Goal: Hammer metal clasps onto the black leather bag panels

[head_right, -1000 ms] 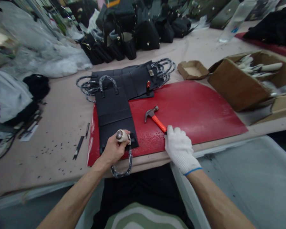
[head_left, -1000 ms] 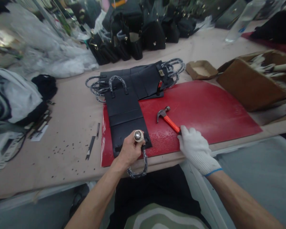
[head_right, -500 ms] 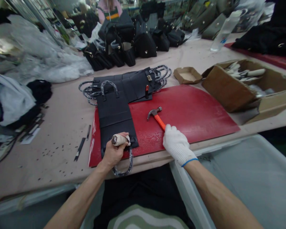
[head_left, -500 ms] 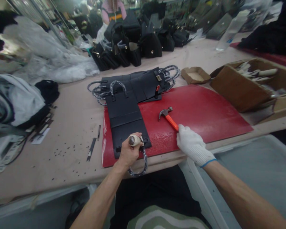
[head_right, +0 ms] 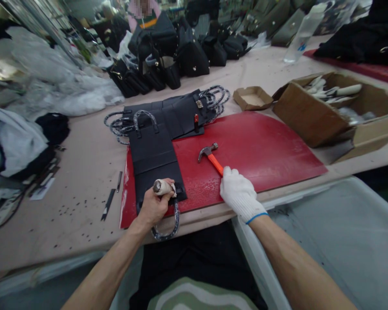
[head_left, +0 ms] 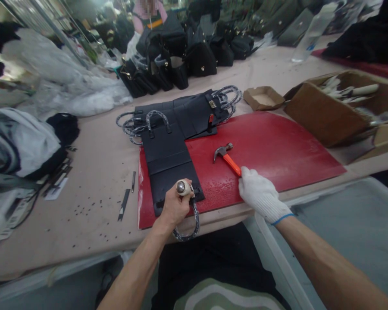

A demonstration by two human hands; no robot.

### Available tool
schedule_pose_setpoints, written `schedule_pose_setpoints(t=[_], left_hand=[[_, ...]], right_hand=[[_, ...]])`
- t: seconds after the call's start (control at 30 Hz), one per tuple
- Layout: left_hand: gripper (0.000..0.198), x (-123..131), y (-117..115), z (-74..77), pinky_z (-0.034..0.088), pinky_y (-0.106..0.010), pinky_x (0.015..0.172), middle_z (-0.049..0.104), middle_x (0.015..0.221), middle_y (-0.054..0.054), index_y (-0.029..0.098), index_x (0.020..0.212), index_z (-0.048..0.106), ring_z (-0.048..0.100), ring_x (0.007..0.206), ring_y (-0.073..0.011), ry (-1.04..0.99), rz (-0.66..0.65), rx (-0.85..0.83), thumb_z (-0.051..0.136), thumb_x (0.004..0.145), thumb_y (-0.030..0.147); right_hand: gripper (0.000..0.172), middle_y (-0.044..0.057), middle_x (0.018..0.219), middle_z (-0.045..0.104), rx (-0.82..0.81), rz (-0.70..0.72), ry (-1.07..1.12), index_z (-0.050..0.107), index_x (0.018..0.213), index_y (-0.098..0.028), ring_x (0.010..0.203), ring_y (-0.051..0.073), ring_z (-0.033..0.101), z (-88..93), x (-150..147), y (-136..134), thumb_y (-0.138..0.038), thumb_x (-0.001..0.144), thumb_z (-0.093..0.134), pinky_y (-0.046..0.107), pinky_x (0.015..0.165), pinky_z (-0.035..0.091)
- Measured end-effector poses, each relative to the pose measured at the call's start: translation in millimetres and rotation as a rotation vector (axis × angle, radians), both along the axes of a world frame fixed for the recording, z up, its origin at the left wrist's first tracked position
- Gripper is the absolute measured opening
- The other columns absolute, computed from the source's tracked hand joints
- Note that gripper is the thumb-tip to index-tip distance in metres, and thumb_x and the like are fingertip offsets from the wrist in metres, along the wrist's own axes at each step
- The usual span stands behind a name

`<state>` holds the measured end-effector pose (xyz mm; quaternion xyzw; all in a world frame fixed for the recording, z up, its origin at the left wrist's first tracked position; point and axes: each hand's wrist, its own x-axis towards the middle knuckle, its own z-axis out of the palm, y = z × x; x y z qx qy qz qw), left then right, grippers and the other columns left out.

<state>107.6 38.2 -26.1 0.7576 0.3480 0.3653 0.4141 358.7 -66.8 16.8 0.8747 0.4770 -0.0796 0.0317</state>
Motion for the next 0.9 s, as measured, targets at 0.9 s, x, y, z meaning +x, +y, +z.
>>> schedule_pose_setpoints(t=[0.9], left_hand=[[0.019, -16.1, -31.9, -5.2, 0.058, -0.047, 0.105, 0.074, 0.121, -0.013, 0.017, 0.101, 0.072, 0.073, 0.113, -0.0269, -0.152, 0.279, -0.091, 0.077, 0.086, 0.026]], right_hand=[[0.023, 0.01, 0.105, 0.073, 0.013, 0.011, 0.041, 0.06, 0.114, -0.02, 0.084, 0.027, 0.072, 0.6, -14.7, 1.9, -0.037, 0.103, 0.05, 0.033, 0.059, 0.037]])
